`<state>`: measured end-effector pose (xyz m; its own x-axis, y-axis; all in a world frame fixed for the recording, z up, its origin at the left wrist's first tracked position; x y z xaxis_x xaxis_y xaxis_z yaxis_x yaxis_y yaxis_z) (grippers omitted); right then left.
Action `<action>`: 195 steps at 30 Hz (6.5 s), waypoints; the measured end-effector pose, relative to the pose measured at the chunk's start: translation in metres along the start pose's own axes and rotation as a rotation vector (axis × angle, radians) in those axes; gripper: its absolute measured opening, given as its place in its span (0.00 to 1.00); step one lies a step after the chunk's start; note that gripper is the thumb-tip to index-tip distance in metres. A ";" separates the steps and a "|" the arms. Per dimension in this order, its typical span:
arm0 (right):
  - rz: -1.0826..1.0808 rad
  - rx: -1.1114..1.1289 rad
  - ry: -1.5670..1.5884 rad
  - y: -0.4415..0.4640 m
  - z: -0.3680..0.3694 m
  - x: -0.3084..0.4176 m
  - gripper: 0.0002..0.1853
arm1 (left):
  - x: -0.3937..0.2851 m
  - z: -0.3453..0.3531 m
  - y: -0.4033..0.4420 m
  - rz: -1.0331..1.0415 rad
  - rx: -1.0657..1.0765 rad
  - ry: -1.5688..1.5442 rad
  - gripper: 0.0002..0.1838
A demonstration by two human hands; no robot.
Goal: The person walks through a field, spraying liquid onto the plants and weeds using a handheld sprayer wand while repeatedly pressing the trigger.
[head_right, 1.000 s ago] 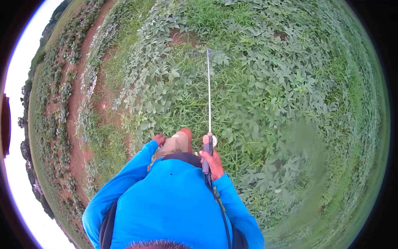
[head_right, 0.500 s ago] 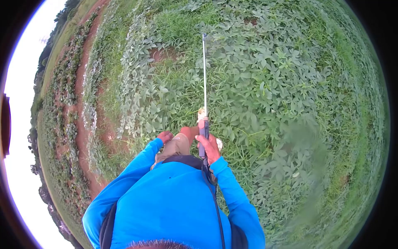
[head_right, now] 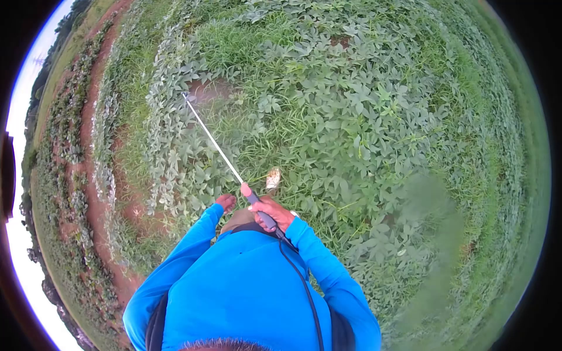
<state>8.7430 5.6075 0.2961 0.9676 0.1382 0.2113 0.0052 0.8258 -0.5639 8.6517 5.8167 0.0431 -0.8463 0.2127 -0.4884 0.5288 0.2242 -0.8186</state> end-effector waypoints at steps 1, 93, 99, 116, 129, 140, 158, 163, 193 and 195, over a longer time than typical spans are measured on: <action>0.013 -0.019 0.003 0.004 0.002 0.006 0.11 | 0.005 -0.002 -0.001 -0.015 0.019 -0.074 0.15; -0.330 -0.586 0.016 0.196 0.002 0.462 0.12 | -0.164 -0.196 0.288 -0.039 0.095 -0.391 0.15; -0.486 -0.674 0.075 0.202 -0.013 0.516 0.10 | -0.155 -0.208 0.298 -0.161 0.114 -0.424 0.12; 0.035 -0.047 0.261 0.350 0.044 0.576 0.11 | -0.240 -0.410 0.322 -0.142 -0.152 -0.423 0.15; 0.157 0.217 0.117 0.421 0.112 0.616 0.11 | -0.220 -0.421 0.278 -0.280 -0.191 -0.367 0.18; -0.169 -0.232 -0.046 0.383 0.075 0.691 0.13 | -0.278 -0.433 0.390 -0.154 -0.067 -0.438 0.16; -0.116 -0.263 0.193 0.472 0.083 0.871 0.09 | -0.453 -0.546 0.567 0.003 -0.002 -0.495 0.14; 0.078 -0.026 0.288 0.517 0.114 0.888 0.11 | -0.453 -0.582 0.579 0.014 -0.075 -0.581 0.16; -0.287 -0.596 -0.086 0.541 0.089 1.023 0.10 | -0.477 -0.634 0.609 -0.070 -0.091 -0.650 0.15; -0.298 -0.563 -0.078 0.553 0.089 1.037 0.10 | -0.467 -0.634 0.615 -0.128 -0.097 -0.621 0.14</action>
<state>9.7264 6.2562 0.2748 0.8831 0.0037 0.4691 0.4235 0.4239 -0.8006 9.4127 6.4586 -0.0404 -0.7673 -0.4052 -0.4970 0.4001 0.3031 -0.8649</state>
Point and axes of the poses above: each hand's wrist, its own y-axis towards the middle knuckle, its own z-axis out of the palm, x = y × z, the point moved 10 cm from there along y, towards the middle knuckle, and after that the axes turned 6 degrees about y, right-handed, at the moved point
